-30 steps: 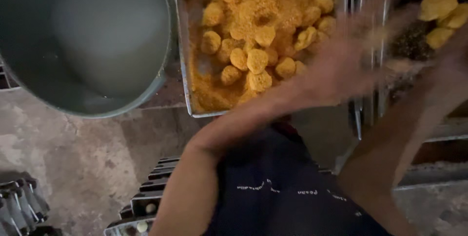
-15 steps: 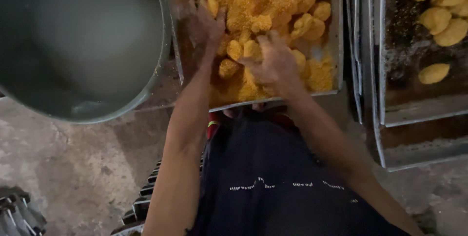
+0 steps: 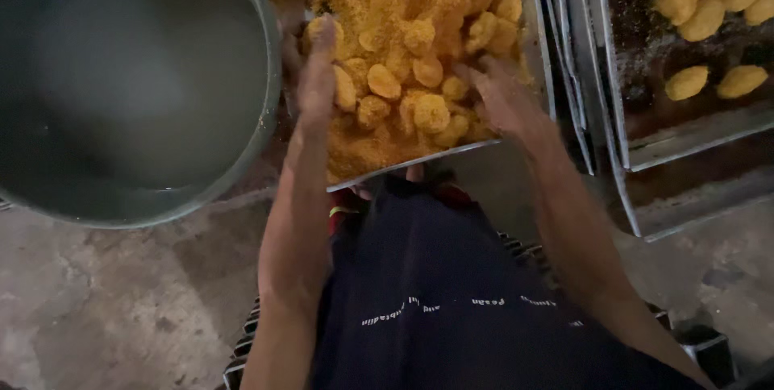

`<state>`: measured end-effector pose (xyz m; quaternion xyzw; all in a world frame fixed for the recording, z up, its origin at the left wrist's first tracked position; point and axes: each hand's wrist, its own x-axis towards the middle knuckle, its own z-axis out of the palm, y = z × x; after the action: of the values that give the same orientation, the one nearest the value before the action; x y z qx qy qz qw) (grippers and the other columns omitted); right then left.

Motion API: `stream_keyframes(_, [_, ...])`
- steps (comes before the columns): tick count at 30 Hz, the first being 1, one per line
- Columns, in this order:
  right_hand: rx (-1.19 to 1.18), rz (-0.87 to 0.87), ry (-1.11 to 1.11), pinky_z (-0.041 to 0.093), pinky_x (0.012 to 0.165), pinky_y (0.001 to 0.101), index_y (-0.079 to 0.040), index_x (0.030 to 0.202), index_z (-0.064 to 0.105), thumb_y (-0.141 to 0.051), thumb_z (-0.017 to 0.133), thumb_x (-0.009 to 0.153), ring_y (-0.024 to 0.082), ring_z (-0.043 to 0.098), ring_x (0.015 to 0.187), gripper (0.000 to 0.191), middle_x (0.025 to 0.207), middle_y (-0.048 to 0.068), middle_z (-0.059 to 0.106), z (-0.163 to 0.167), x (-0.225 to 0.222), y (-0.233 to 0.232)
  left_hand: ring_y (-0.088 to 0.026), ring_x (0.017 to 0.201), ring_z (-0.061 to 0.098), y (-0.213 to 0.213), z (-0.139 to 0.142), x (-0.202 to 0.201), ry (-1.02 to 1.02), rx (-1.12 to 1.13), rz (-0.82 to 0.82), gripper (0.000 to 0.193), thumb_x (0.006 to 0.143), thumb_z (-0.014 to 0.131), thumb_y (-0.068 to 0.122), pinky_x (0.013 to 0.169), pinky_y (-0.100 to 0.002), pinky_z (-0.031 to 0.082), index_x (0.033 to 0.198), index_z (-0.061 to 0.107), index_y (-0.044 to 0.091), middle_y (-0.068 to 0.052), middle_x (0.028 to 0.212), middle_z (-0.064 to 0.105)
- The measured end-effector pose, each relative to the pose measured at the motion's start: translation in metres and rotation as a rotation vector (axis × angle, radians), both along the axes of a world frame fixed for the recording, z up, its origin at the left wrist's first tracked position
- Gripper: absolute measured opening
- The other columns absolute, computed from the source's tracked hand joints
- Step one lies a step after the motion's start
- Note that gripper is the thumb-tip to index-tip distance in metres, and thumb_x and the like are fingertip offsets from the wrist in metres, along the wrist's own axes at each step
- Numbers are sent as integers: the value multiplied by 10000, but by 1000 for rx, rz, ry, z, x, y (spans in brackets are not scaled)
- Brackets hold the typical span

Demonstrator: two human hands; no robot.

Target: The person takes dough balls from a water-filled basin and rolls them in a tray of orange powder, pressing and turning them to coat the surface. The coated dough pieces are then placed onto trays, and the person repeats the wetting and coating cycle with more dough balls.

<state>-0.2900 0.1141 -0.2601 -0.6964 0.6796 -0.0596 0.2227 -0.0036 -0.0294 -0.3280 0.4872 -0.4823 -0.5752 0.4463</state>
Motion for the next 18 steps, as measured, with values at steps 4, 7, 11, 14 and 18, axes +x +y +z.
stream_keyframes(4, [34, -37, -35, 548, 920, 483, -77, 1375, 645, -13, 731, 835, 394, 644, 1114, 551, 1328, 236, 609, 5, -2, 1, -304, 943, 603, 22, 15, -4, 1195, 343, -269, 409, 1251, 451, 389, 742, -444, 515, 1230, 601, 9, -187, 1152, 677])
stream_keyframes(7, [-25, -153, -166, 543, 937, 472, -33, 1255, 693, -14, 720, 820, 373, 642, 1127, 436, 1246, 220, 654, 28, -10, -2, -324, 994, 627, 53, 45, -34, 1242, 644, -137, 473, 1077, 462, 473, 824, -483, 556, 1199, 624, 45, -153, 1074, 681])
stream_keyframes(11, [-100, -483, -479, 576, 929, 393, -74, 1231, 664, -129, 801, 774, 279, 717, 1087, 480, 1217, 142, 714, 56, -10, 9, -327, 1018, 669, 83, 94, -70, 1050, 841, -45, 467, 964, 440, 508, 859, -630, 566, 1122, 636, 115, -101, 1035, 699])
stream_keyframes(14, [-464, -251, -292, 540, 997, 423, -33, 1279, 648, -35, 788, 814, 337, 643, 1203, 486, 1315, 185, 665, 68, 11, 21, -318, 1053, 663, 89, 120, -118, 1042, 856, -158, 436, 1004, 486, 482, 923, -591, 560, 1185, 643, 118, -91, 1093, 696])
stream_keyframes(18, [-350, -578, -446, 598, 995, 378, -92, 1333, 633, -114, 767, 839, 270, 677, 1198, 513, 1336, 116, 669, 90, -34, 14, -286, 1099, 659, 72, 133, -201, 1011, 716, -333, 407, 1043, 529, 420, 949, -455, 558, 1260, 614, 87, -104, 1180, 689])
